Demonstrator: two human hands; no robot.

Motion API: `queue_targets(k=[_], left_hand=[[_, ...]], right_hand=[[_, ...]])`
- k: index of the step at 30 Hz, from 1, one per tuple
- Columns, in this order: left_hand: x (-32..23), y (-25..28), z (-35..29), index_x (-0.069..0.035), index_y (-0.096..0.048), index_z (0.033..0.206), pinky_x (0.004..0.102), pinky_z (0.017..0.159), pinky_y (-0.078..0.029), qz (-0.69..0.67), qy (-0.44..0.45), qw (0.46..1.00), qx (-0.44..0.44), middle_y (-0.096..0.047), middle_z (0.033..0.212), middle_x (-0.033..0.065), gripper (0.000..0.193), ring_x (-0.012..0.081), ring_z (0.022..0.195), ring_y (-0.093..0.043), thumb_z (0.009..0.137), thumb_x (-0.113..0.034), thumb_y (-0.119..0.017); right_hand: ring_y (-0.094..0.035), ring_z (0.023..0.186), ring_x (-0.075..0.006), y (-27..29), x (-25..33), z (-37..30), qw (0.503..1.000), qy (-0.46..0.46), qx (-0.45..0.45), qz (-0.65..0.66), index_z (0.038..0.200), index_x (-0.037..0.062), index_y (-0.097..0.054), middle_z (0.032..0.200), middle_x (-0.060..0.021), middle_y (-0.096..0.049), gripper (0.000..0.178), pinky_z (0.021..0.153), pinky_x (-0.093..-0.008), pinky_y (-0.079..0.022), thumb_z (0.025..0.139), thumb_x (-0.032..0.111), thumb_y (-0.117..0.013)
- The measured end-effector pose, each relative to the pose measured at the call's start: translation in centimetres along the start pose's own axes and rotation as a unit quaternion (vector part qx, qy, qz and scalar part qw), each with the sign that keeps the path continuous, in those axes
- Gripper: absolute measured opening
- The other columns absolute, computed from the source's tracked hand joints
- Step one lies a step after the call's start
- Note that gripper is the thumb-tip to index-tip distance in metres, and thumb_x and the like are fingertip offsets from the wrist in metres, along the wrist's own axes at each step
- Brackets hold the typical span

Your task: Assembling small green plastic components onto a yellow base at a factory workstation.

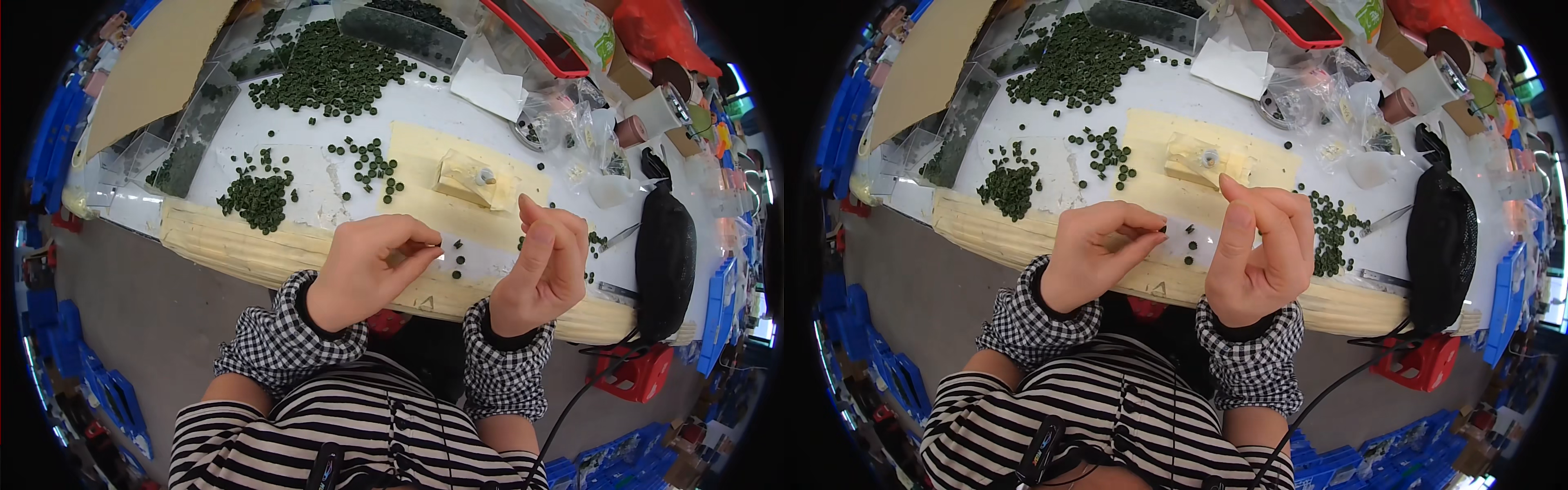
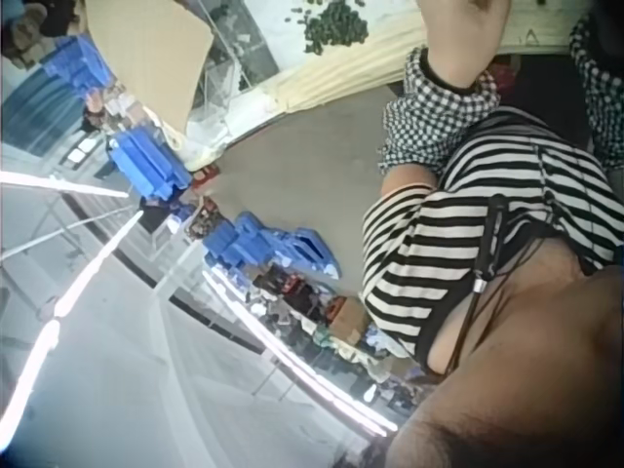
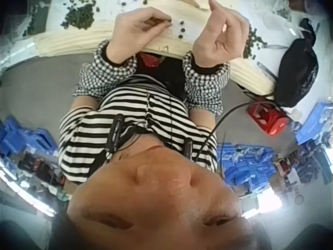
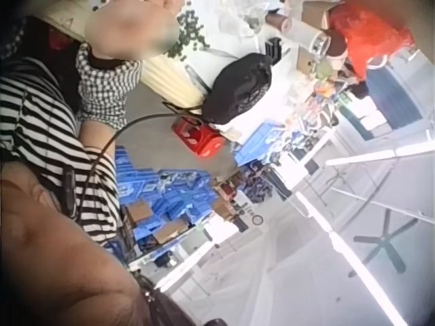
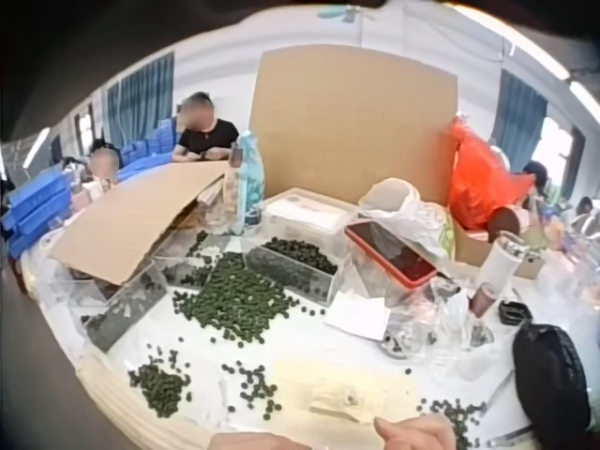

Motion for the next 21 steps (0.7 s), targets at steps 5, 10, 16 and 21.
queue_targets(k=[5,10,16,21], left_hand=[[1.0,0.8,0.8,0.000,-0.061,0.114,0.0244,0.080,-0.055,-0.387,0.122,0.914,0.012,-0.069,0.103,0.0122,0.022,0.0140,0.092,-0.067,0.092,0.000,-0.060],[1.9,0.7,1.6,0.000,-0.061,0.116,0.0245,0.083,-0.054,-0.489,0.140,0.861,0.009,-0.068,0.108,0.0121,0.022,0.0133,0.093,-0.066,0.095,-0.005,-0.057],[2.5,0.7,1.6,0.000,-0.061,0.118,0.0260,0.087,-0.054,-0.517,0.121,0.848,0.004,-0.068,0.107,0.0118,0.024,0.0142,0.096,-0.065,0.095,-0.005,-0.059],[2.7,0.7,1.5,-0.001,-0.061,0.116,0.0259,0.086,-0.053,-0.546,0.120,0.829,0.015,-0.068,0.105,0.0103,0.022,0.0133,0.095,-0.065,0.094,-0.004,-0.059]], right_hand=[[-0.058,0.078,-0.0187,-0.4,-0.4,1.8,0.994,0.049,0.019,-0.096,0.095,0.0016,-0.072,0.084,-0.0082,-0.063,0.013,0.070,-0.0283,-0.045,0.083,0.002,-0.068],[-0.056,0.083,-0.0232,-0.5,0.0,3.8,0.969,0.073,0.129,-0.198,0.093,0.0045,-0.070,0.086,-0.0073,-0.062,0.017,0.072,-0.0328,-0.045,0.077,0.002,-0.073],[-0.056,0.083,-0.0245,-1.4,-0.5,3.4,0.964,0.084,0.155,-0.201,0.092,0.0049,-0.070,0.088,-0.0071,-0.062,0.017,0.071,-0.0340,-0.045,0.075,0.003,-0.074],[-0.056,0.082,-0.0238,-1.7,-0.8,3.3,0.962,0.080,0.163,-0.204,0.091,0.0044,-0.070,0.088,-0.0071,-0.062,0.016,0.071,-0.0328,-0.045,0.075,0.003,-0.074]])
Point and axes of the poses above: each hand's wrist, its own z-axis towards the middle knuckle, its own y-axis out of the back of the hand, x = y × z, the point moved 4 cm from there along z, towards the middle knuckle
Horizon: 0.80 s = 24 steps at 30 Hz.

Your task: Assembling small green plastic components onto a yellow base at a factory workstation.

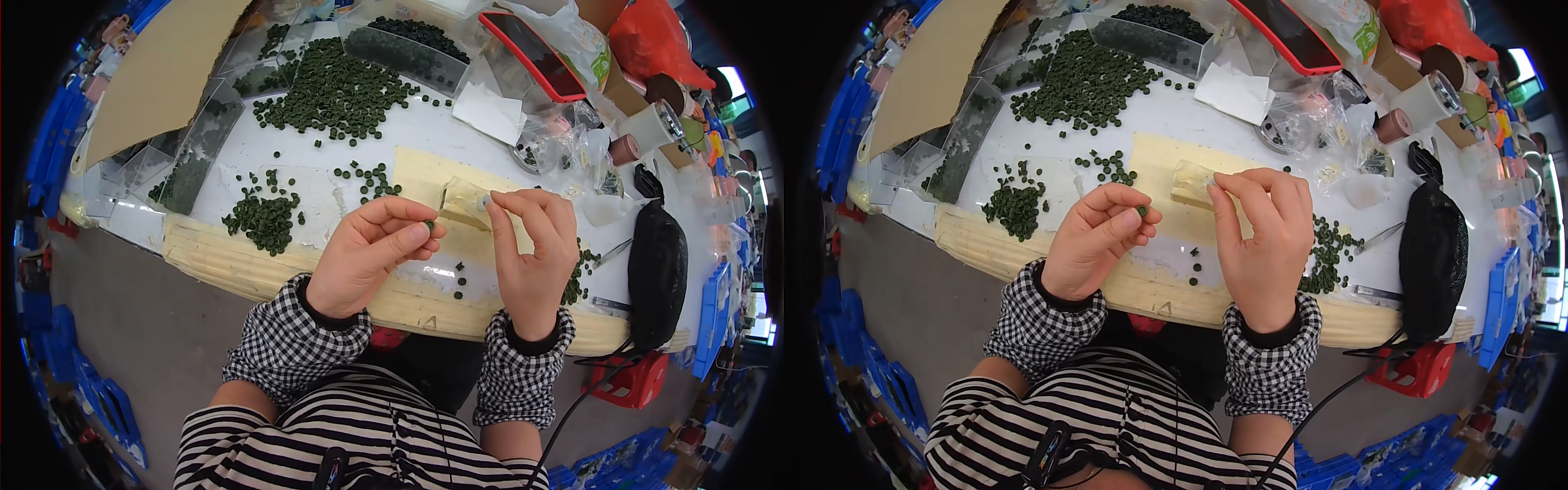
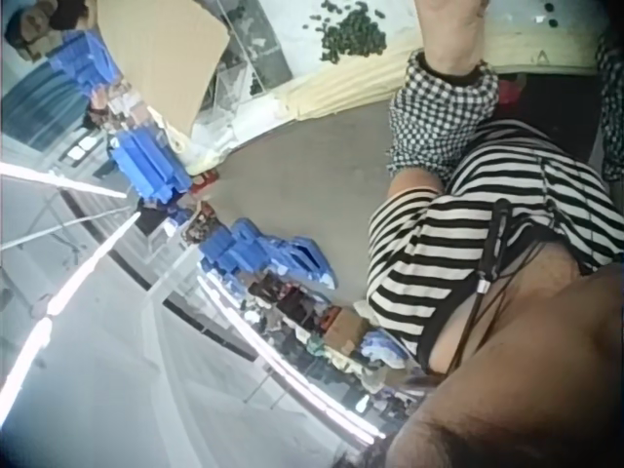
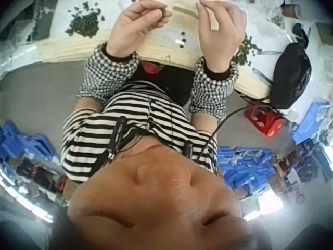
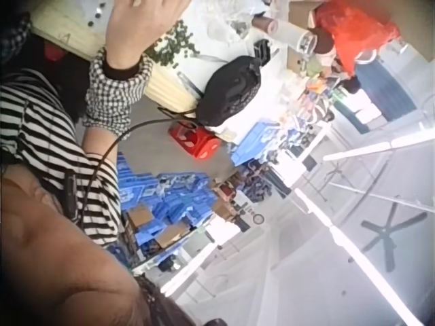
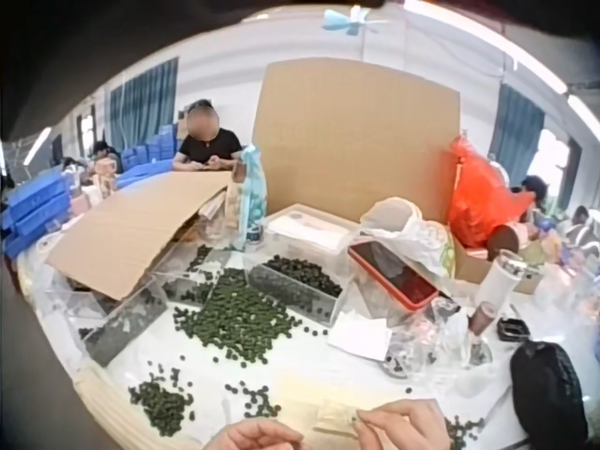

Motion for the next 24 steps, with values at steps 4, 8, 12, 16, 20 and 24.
queue_targets(k=[4,8,12,16,20,24], left_hand=[[-0.3,-0.4,-0.1,-0.001,-0.062,0.111,0.0249,0.082,-0.053,-0.009,-0.009,1.000,-0.013,-0.068,0.103,0.0097,0.019,0.0127,0.092,-0.065,0.092,-0.004,-0.062],[0.1,0.3,0.0,-0.004,-0.060,0.110,0.0245,0.077,-0.054,0.064,-0.042,0.997,0.006,-0.069,0.103,0.0098,0.017,0.0143,0.088,-0.066,0.092,-0.004,-0.061],[-0.1,0.1,-0.1,-0.003,-0.062,0.108,0.0239,0.074,-0.055,0.059,-0.025,0.998,0.009,-0.069,0.102,0.0116,0.017,0.0152,0.086,-0.067,0.091,-0.002,-0.062],[-0.2,-0.2,-0.3,0.001,-0.063,0.112,0.0246,0.078,-0.056,0.107,-0.014,0.994,-0.011,-0.068,0.104,0.0143,0.020,0.0162,0.090,-0.068,0.092,-0.002,-0.062],[-0.3,-0.7,-0.2,0.004,-0.062,0.115,0.0257,0.082,-0.056,0.098,-0.001,0.994,-0.051,-0.068,0.106,0.0157,0.023,0.0169,0.094,-0.067,0.093,-0.003,-0.060],[-0.3,-0.7,-0.3,0.003,-0.060,0.118,0.0260,0.081,-0.056,0.112,-0.001,0.993,-0.032,-0.068,0.105,0.0148,0.025,0.0167,0.094,-0.067,0.094,-0.003,-0.059]], right_hand=[[-0.057,0.081,-0.0213,1.3,0.8,0.1,0.997,0.003,-0.077,0.023,0.090,0.0020,-0.070,0.088,-0.0078,-0.062,0.011,0.071,-0.0294,-0.045,0.079,0.002,-0.072],[-0.056,0.084,-0.0181,4.0,1.9,-0.7,0.971,-0.054,-0.209,0.099,0.090,-0.0025,-0.068,0.090,-0.0102,-0.061,0.006,0.075,-0.0283,-0.045,0.086,0.000,-0.066],[-0.056,0.084,-0.0179,2.8,1.5,-0.7,0.962,-0.075,-0.153,0.214,0.091,-0.0023,-0.065,0.089,-0.0103,-0.061,0.004,0.078,-0.0282,-0.044,0.087,0.000,-0.064],[-0.055,0.084,-0.0173,1.0,1.2,-1.3,0.948,-0.100,-0.104,0.284,0.090,-0.0026,-0.062,0.089,-0.0102,-0.062,0.003,0.079,-0.0280,-0.043,0.089,0.000,-0.062],[-0.057,0.084,-0.0158,-0.3,1.1,-1.6,0.936,-0.102,-0.067,0.330,0.093,-0.0029,-0.059,0.091,-0.0112,-0.061,0.007,0.078,-0.0265,-0.044,0.094,0.004,-0.057],[-0.061,0.084,-0.0153,-0.7,1.5,-1.7,0.924,-0.098,-0.042,0.368,0.097,-0.0030,-0.055,0.093,-0.0126,-0.061,0.011,0.078,-0.0257,-0.047,0.098,0.008,-0.052]])
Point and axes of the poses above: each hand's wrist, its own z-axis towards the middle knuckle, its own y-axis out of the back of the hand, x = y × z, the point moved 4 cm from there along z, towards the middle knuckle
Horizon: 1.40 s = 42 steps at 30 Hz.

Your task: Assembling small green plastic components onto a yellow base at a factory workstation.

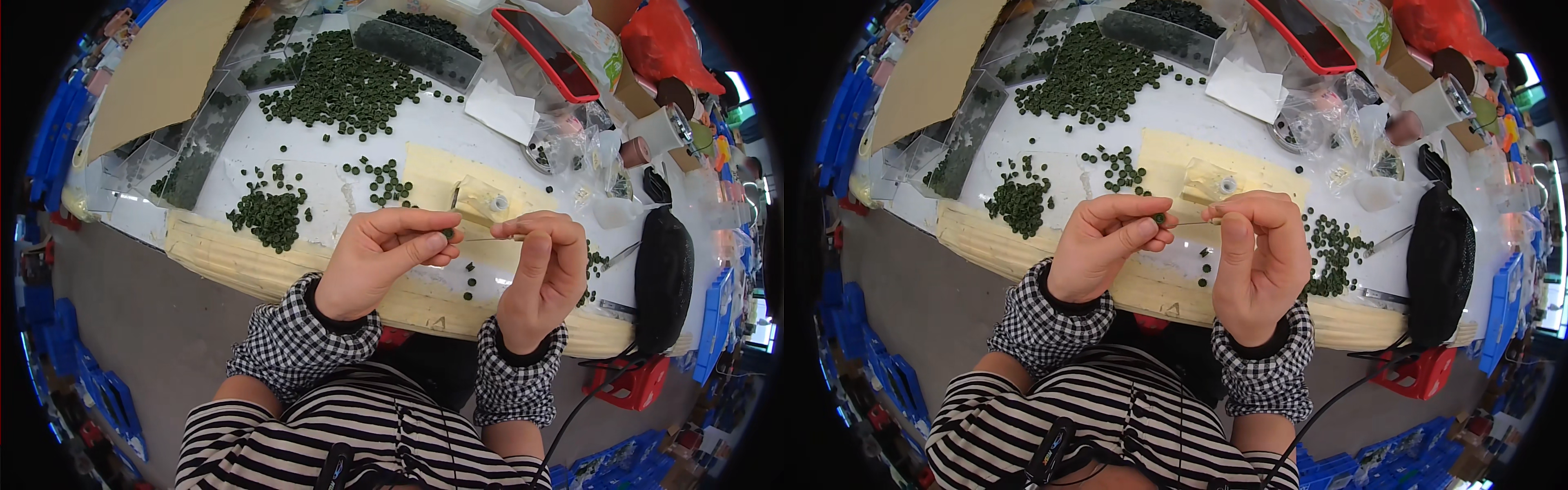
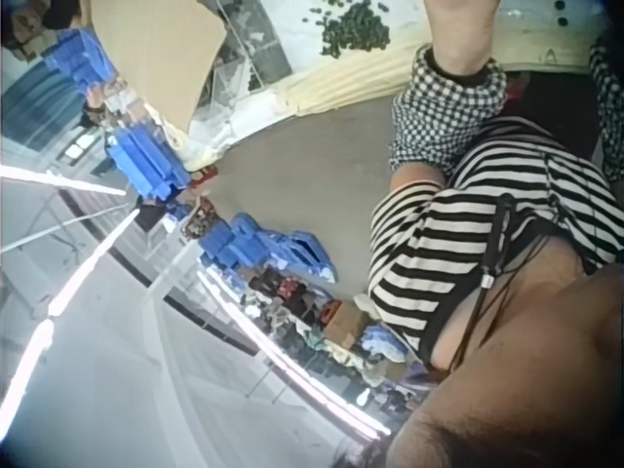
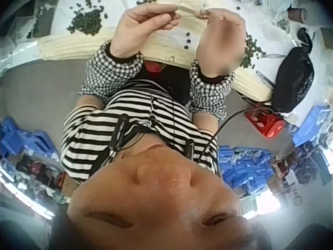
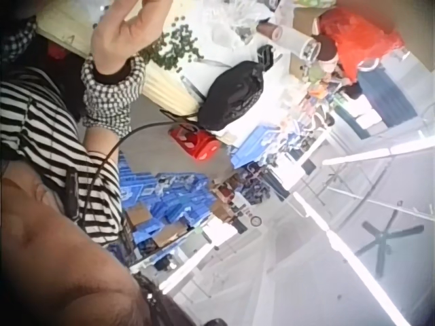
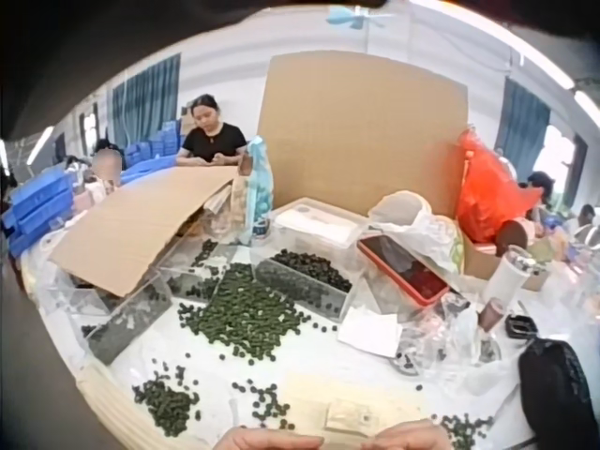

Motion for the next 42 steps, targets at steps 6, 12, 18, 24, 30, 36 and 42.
queue_targets(k=[6,12,18,24,30,36,42], left_hand=[[0.28,0.15,-0.01,0.000,-0.059,0.118,0.0264,0.082,-0.056,-0.017,0.004,1.000,0.026,-0.068,0.103,0.0135,0.024,0.0172,0.094,-0.068,0.094,-0.003,-0.058],[0.20,0.15,-0.01,-0.001,-0.060,0.113,0.0268,0.082,-0.056,-0.066,0.016,0.997,0.025,-0.068,0.106,0.0137,0.019,0.0176,0.095,-0.068,0.094,-0.003,-0.058],[0.58,0.29,0.08,-0.002,-0.061,0.106,0.0268,0.085,-0.057,-0.094,0.000,0.995,0.027,-0.067,0.109,0.0147,0.014,0.0185,0.098,-0.067,0.092,-0.001,-0.060],[0.51,0.23,0.13,0.002,-0.062,0.104,0.0282,0.088,-0.056,-0.115,0.007,0.993,0.028,-0.067,0.109,0.0151,0.014,0.0189,0.100,-0.066,0.091,0.002,-0.061],[0.55,0.23,0.16,-0.002,-0.061,0.102,0.0279,0.088,-0.057,-0.092,0.003,0.995,0.025,-0.066,0.112,0.0163,0.011,0.0200,0.101,-0.066,0.091,0.001,-0.061],[0.59,0.25,0.17,-0.002,-0.061,0.103,0.0277,0.089,-0.056,-0.091,0.000,0.995,0.029,-0.066,0.112,0.0165,0.012,0.0200,0.103,-0.066,0.091,0.001,-0.060],[0.53,0.26,0.17,-0.003,-0.061,0.104,0.0275,0.089,-0.056,-0.088,0.001,0.996,0.028,-0.066,0.112,0.0168,0.013,0.0200,0.103,-0.066,0.092,0.002,-0.060]], right_hand=[[-0.065,0.085,-0.0165,-0.49,-0.23,-0.27,0.999,-0.007,0.005,0.047,0.098,-0.0036,-0.053,0.095,-0.0139,-0.062,0.011,0.080,-0.0259,-0.050,0.099,0.007,-0.050],[-0.066,0.084,-0.0162,-0.33,-0.38,-0.40,0.999,0.029,0.021,-0.030,0.098,-0.0037,-0.054,0.094,-0.0133,-0.062,0.012,0.077,-0.0260,-0.051,0.099,0.009,-0.052],[-0.066,0.081,-0.0158,-0.45,-0.36,-0.48,1.000,0.014,0.017,-0.015,0.098,-0.0038,-0.054,0.092,-0.0125,-0.061,0.013,0.075,-0.0245,-0.051,0.099,0.009,-0.052],[-0.066,0.081,-0.0160,-0.72,-0.60,-0.62,1.000,0.002,0.012,-0.010,0.098,-0.0042,-0.054,0.092,-0.0127,-0.061,0.009,0.075,-0.0247,-0.052,0.097,0.004,-0.053],[-0.066,0.082,-0.0161,-0.76,-0.49,-0.48,1.000,0.012,0.022,-0.018,0.097,-0.0049,-0.055,0.092,-0.0126,-0.062,0.008,0.074,-0.0242,-0.052,0.096,0.003,-0.055],[-0.067,0.081,-0.0162,-0.83,-0.52,-0.44,0.999,0.020,0.020,-0.025,0.097,-0.0050,-0.055,0.091,-0.0123,-0.062,0.008,0.073,-0.0241,-0.053,0.096,0.003,-0.055],[-0.066,0.080,-0.0161,-0.75,-0.60,-0.44,0.998,0.027,0.027,-0.054,0.096,-0.0047,-0.056,0.091,-0.0120,-0.062,0.008,0.073,-0.0243,-0.053,0.096,0.003,-0.055]])
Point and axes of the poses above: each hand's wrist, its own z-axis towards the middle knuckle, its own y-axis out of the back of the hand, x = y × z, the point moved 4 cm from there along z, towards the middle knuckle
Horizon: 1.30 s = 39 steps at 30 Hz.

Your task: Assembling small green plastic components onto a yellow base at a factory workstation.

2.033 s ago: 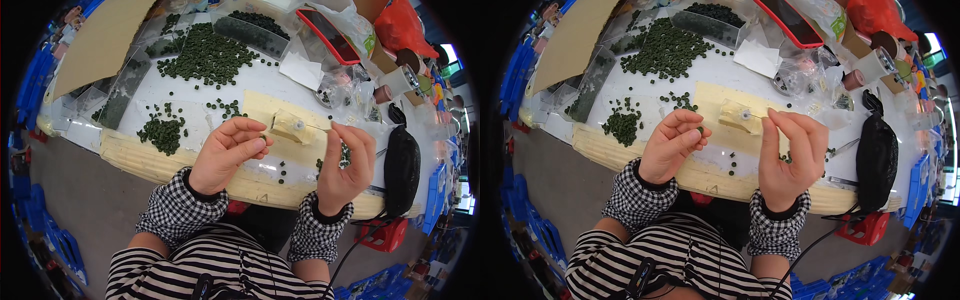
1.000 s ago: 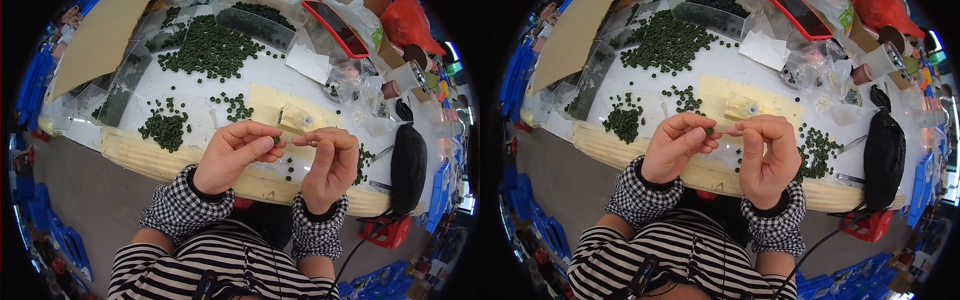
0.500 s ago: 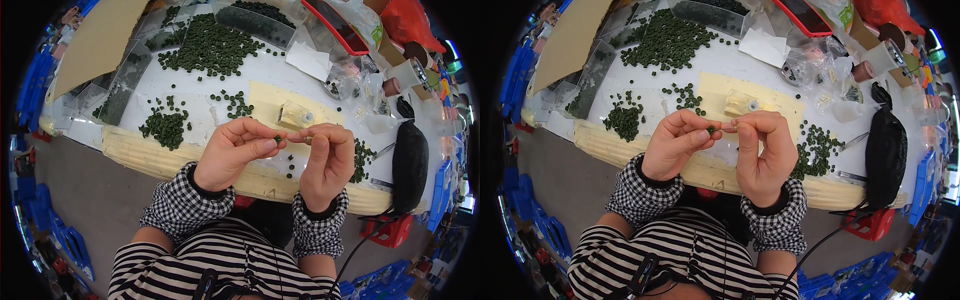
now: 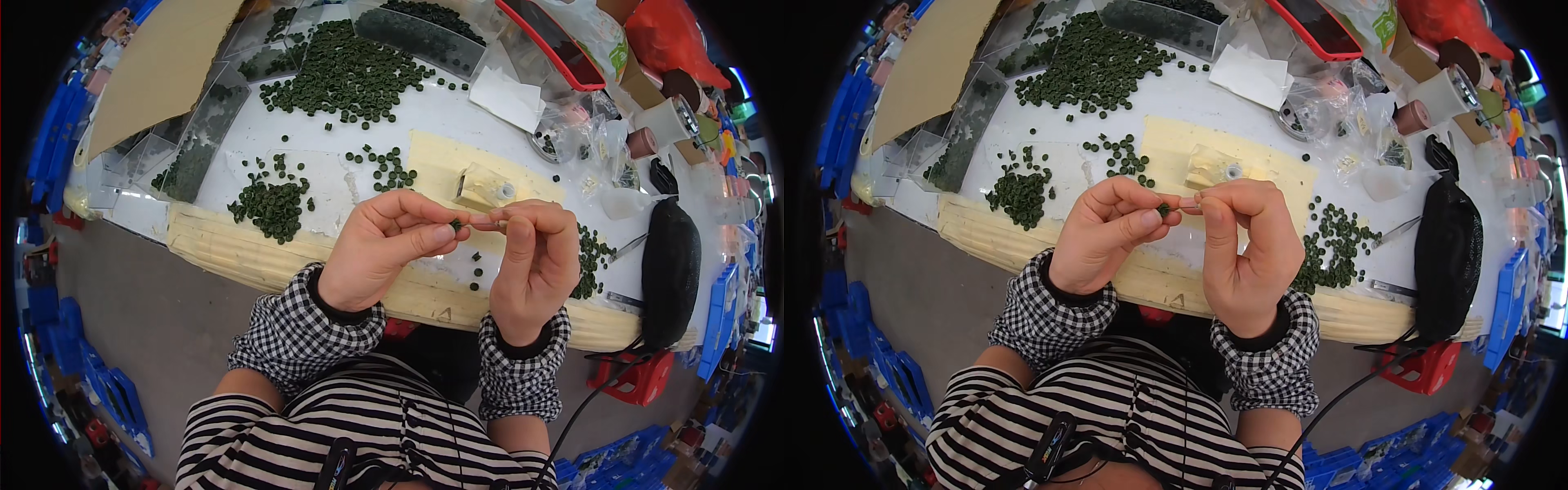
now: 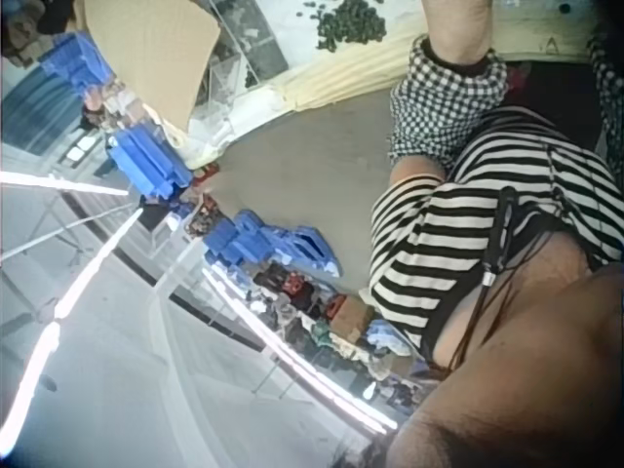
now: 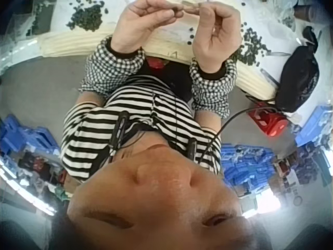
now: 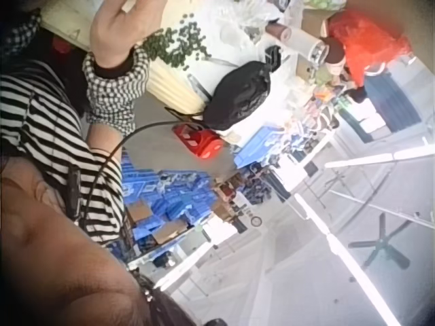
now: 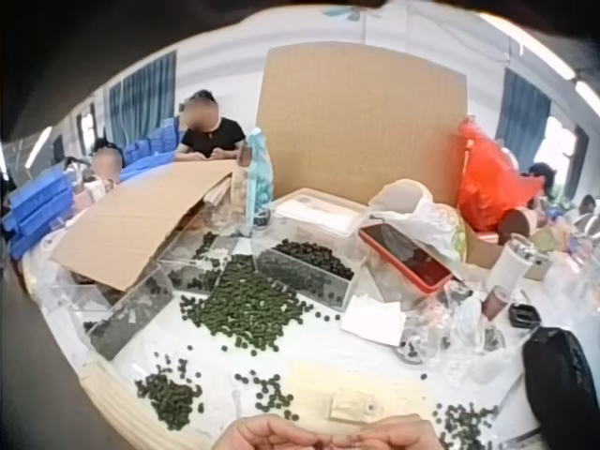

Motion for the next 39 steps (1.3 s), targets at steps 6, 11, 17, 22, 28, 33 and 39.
queue_targets(k=[6,11,17,22,28,33,39], left_hand=[[-0.1,0.0,-0.1,-0.003,-0.060,0.107,0.0285,0.088,-0.056,0.024,-0.007,1.000,-0.012,-0.066,0.113,0.0154,0.017,0.0198,0.103,-0.066,0.091,0.002,-0.061],[-0.3,0.0,-0.2,-0.002,-0.060,0.111,0.0291,0.087,-0.056,0.045,-0.027,0.998,-0.021,-0.066,0.115,0.0146,0.023,0.0197,0.102,-0.066,0.088,0.003,-0.064],[-0.5,-0.3,-0.3,0.000,-0.063,0.110,0.0288,0.088,-0.054,0.079,-0.045,0.995,-0.050,-0.066,0.113,0.0139,0.025,0.0195,0.099,-0.066,0.086,0.007,-0.064],[-0.6,0.0,-0.4,0.002,-0.065,0.107,0.0291,0.087,-0.055,0.144,-0.119,0.981,-0.044,-0.067,0.111,0.0151,0.021,0.0201,0.099,-0.066,0.086,0.008,-0.064],[-0.8,-0.1,-0.4,0.004,-0.062,0.109,0.0279,0.085,-0.056,0.158,-0.104,0.978,-0.088,-0.068,0.106,0.0155,0.021,0.0209,0.099,-0.068,0.089,0.004,-0.063],[-0.8,0.0,-0.2,0.004,-0.062,0.110,0.0267,0.084,-0.054,0.158,-0.140,0.966,-0.146,-0.068,0.101,0.0116,0.022,0.0190,0.097,-0.067,0.088,0.005,-0.063],[-0.6,-2.2,-0.3,-0.004,-0.071,0.098,0.0243,0.069,-0.047,0.468,-0.105,0.871,0.105,-0.063,0.088,0.0040,0.022,0.0131,0.078,-0.058,0.077,-0.003,-0.078]], right_hand=[[-0.065,0.078,-0.0152,0.2,0.3,0.1,0.990,-0.052,-0.098,0.083,0.093,-0.0042,-0.056,0.087,-0.0116,-0.063,0.008,0.074,-0.0251,-0.051,0.096,0.003,-0.056],[-0.060,0.074,-0.0183,1.8,0.0,0.8,0.966,0.072,-0.155,-0.193,0.088,-0.0011,-0.062,0.084,-0.0090,-0.064,0.005,0.069,-0.0286,-0.048,0.090,0.003,-0.064],[-0.058,0.079,-0.0239,1.7,0.2,1.8,0.911,0.114,-0.107,-0.382,0.086,0.0030,-0.065,0.085,-0.0081,-0.063,0.008,0.070,-0.0325,-0.047,0.082,0.004,-0.071],[-0.057,0.083,-0.0262,1.1,-0.1,1.9,0.909,0.096,-0.061,-0.401,0.086,0.0043,-0.066,0.086,-0.0073,-0.063,0.010,0.073,-0.0356,-0.047,0.079,0.005,-0.073],[-0.057,0.084,-0.0267,1.0,-0.4,1.7,0.914,0.081,-0.037,-0.397,0.088,0.0044,-0.067,0.087,-0.0072,-0.062,0.011,0.074,-0.0362,-0.046,0.079,0.005,-0.072],[-0.057,0.086,-0.0261,1.1,-0.4,1.7,0.915,0.089,-0.052,-0.389,0.097,0.0041,-0.069,0.089,-0.0085,-0.062,0.018,0.075,-0.0355,-0.046,0.079,0.006,-0.073],[-0.057,0.083,-0.0229,1.8,0.2,1.4,0.926,0.101,-0.107,-0.349,0.102,0.0031,-0.071,0.090,-0.0083,-0.063,0.022,0.071,-0.0323,-0.047,0.081,0.007,-0.074]])
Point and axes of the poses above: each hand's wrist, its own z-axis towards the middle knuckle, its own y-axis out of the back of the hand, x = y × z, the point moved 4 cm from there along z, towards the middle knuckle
